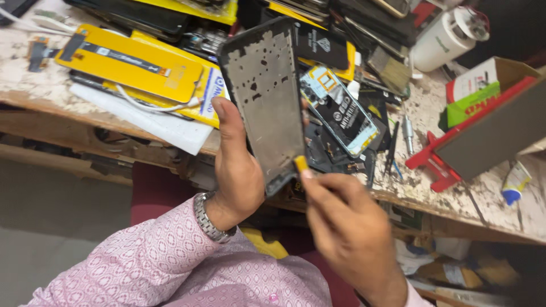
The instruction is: The person uses a thin tool to scrape and clean the edges and interior of a mobile phone chassis, then picks up a small yellow cleaning tool and continues cleaning various sections of the frame.
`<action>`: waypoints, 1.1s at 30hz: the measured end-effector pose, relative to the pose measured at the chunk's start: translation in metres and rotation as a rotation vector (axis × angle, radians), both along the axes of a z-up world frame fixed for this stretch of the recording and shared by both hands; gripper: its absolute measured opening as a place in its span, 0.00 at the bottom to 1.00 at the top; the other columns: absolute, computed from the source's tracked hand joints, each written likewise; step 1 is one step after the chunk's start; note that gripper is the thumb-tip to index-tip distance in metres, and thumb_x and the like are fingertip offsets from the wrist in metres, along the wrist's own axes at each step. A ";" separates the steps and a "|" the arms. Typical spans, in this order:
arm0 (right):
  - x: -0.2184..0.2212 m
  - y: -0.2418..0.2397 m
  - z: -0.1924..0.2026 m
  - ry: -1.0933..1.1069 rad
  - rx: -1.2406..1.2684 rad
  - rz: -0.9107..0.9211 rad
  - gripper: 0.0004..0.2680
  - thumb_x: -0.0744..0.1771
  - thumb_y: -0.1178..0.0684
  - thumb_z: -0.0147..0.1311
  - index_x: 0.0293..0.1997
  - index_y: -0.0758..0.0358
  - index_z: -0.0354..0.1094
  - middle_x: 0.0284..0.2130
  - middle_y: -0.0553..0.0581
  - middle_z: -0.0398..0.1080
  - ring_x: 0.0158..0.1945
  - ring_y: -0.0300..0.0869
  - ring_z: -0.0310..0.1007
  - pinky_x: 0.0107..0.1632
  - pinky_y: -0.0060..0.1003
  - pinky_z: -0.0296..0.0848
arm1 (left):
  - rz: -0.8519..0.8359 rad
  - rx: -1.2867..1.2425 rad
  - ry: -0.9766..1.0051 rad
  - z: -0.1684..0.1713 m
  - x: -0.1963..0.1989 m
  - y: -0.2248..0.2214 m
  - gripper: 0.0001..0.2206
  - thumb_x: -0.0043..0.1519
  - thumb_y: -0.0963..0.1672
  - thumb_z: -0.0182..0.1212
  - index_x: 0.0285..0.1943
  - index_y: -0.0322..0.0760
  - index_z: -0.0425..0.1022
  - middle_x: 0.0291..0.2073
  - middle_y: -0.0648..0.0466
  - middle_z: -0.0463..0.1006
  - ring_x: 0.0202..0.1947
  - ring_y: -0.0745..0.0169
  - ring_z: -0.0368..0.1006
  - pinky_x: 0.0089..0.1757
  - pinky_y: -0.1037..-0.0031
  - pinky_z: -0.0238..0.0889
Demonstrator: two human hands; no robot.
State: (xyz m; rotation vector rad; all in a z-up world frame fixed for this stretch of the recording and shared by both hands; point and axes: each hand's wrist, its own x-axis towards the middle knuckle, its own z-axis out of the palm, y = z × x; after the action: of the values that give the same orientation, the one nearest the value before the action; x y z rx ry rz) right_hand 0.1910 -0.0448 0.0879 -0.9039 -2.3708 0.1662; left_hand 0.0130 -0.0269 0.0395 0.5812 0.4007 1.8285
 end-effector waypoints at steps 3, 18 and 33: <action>-0.005 0.011 0.004 -0.149 0.060 0.070 0.15 0.63 0.63 0.61 0.57 0.65 0.72 0.44 0.60 0.71 0.38 0.48 0.76 0.41 0.40 0.74 | 0.068 -0.049 0.043 0.004 -0.003 0.002 0.35 0.73 0.60 0.31 0.62 0.26 0.71 0.46 0.47 0.79 0.43 0.61 0.77 0.49 0.70 0.73; -0.001 0.023 -0.006 -0.178 0.068 0.144 0.15 0.64 0.64 0.59 0.57 0.66 0.71 0.43 0.61 0.71 0.39 0.48 0.75 0.41 0.41 0.74 | 0.054 -0.068 0.081 0.005 -0.018 0.013 0.33 0.74 0.59 0.30 0.59 0.29 0.73 0.42 0.48 0.79 0.38 0.63 0.76 0.43 0.72 0.73; 0.007 0.027 -0.001 -0.239 0.235 0.142 0.16 0.63 0.63 0.62 0.56 0.62 0.74 0.44 0.60 0.72 0.37 0.46 0.73 0.39 0.41 0.72 | 0.045 -0.067 0.175 0.011 -0.021 0.011 0.35 0.72 0.61 0.30 0.58 0.29 0.74 0.41 0.48 0.80 0.37 0.63 0.76 0.42 0.72 0.73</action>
State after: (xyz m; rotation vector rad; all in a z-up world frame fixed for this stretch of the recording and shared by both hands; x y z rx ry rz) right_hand 0.1980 -0.0174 0.0868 -0.6747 -2.6077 -0.1723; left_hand -0.0080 -0.0156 0.0510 0.6931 0.5945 1.8051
